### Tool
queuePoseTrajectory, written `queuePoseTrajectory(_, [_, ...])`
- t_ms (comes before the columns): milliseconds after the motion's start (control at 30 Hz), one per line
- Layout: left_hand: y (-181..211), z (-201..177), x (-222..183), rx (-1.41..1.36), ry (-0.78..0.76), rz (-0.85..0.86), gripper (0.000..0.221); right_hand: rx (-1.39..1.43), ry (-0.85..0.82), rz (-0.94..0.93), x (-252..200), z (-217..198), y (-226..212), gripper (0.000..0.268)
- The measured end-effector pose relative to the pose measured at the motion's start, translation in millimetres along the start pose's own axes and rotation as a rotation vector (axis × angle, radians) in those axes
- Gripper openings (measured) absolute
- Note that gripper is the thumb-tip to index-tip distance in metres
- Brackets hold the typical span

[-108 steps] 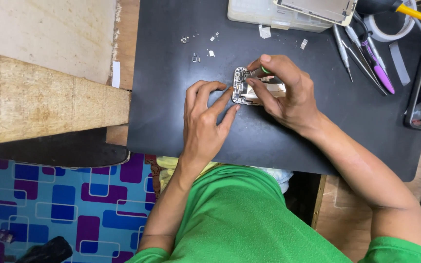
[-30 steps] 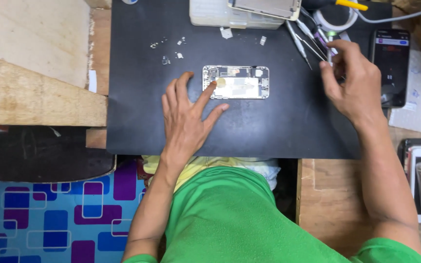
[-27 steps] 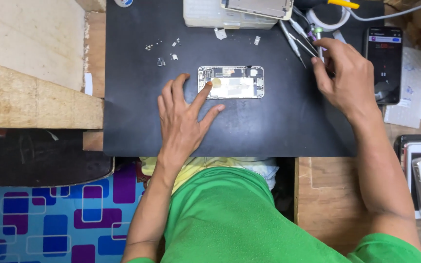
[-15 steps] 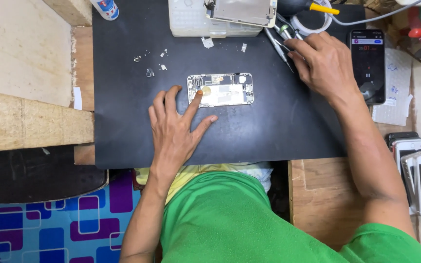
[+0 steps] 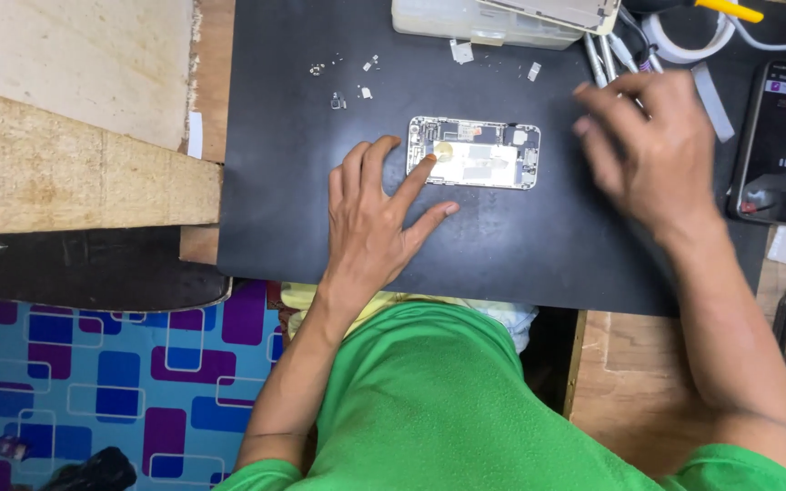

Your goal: A person uses tweezers and a screwdriver to repair or assemble the internal components of a mobile phone on a workbench.

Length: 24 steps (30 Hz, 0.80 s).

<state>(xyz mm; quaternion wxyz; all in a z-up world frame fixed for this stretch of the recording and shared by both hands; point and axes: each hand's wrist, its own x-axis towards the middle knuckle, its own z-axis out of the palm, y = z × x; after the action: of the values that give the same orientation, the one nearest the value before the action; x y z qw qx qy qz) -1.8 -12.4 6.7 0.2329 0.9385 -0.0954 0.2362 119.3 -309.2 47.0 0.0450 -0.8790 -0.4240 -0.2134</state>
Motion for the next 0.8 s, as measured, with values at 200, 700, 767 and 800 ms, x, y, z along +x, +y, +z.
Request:
queuePoseTrajectory(200, [0, -13, 3, -0.153, -0.119, -0.126, 0.053, 0.377, -0.049, -0.098, 16, 7, -62, 0.043])
queuePoseTrajectory(700, [-5, -13, 1, -0.317, -0.009, -0.156, 0.034, 0.449, -0.104, -0.192, 44, 21, -87, 0.038])
queuePoseTrajectory(767, [-5, -12, 1, -0.328, -0.008, -0.162, 0.035, 0.446, -0.105, -0.190, 45, 22, -87, 0.038])
queuePoseTrajectory(800, [-5, -12, 1, -0.332, -0.008, -0.168, 0.035, 0.445, -0.107, -0.191, 45, 23, -87, 0.040])
